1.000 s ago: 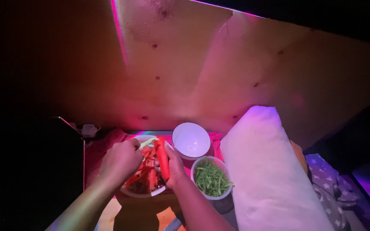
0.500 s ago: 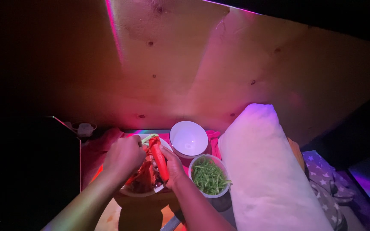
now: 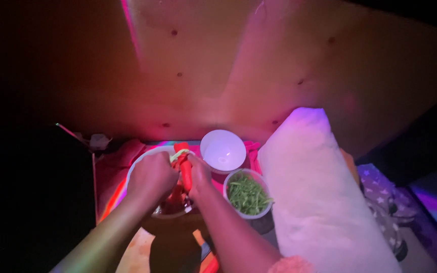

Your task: Peeling and slicing carrots into strips on a cutting board using a knife and a peeler.

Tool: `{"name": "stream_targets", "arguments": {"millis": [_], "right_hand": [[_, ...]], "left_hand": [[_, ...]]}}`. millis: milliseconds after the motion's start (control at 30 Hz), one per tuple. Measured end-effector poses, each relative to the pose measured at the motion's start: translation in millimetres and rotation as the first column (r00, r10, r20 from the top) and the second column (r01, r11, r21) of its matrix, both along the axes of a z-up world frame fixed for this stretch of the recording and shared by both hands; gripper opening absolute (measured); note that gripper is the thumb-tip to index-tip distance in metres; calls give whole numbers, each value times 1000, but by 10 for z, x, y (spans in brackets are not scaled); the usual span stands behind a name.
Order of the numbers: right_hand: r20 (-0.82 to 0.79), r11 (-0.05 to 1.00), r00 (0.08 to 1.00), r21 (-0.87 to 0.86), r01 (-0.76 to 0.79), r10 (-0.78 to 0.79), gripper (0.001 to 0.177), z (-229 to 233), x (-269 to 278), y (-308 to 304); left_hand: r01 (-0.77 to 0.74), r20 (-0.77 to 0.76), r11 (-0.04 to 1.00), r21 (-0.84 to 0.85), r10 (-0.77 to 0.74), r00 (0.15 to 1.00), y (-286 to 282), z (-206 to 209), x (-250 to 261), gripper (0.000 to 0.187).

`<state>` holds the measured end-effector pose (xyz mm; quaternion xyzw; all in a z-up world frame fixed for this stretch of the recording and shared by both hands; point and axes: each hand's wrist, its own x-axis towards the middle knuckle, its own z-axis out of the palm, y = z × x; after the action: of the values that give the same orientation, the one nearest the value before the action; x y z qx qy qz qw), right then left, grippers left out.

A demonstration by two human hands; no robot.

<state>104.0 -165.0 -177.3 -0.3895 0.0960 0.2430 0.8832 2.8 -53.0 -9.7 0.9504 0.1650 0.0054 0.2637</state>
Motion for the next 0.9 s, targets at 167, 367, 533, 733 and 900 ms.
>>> {"name": "stream_targets", "arguments": {"millis": [167, 367, 533, 733, 900], "right_hand": [[-152, 996, 987, -72, 47, -58, 29, 139, 76, 0], [-257, 987, 957, 52, 152, -134, 43, -17, 307, 34], [-283, 963, 940, 128, 236, -192, 43, -86, 425, 57], [-29, 925, 928, -95, 367, -371, 36, -173, 411, -14], [-94, 991, 993, -115, 61, -72, 44, -7, 130, -50]], "left_hand": [[50, -62, 995, -82, -55, 997, -19, 81, -89, 24], [141, -42, 987, -79, -144, 989, 81, -88, -71, 28], [213, -121, 974, -75, -221, 968, 124, -69, -67, 31], [130, -76, 966, -224, -151, 986, 279, -145, 7, 33], [-96, -104, 992, -85, 87, 991, 339, 142, -31, 35]]}}
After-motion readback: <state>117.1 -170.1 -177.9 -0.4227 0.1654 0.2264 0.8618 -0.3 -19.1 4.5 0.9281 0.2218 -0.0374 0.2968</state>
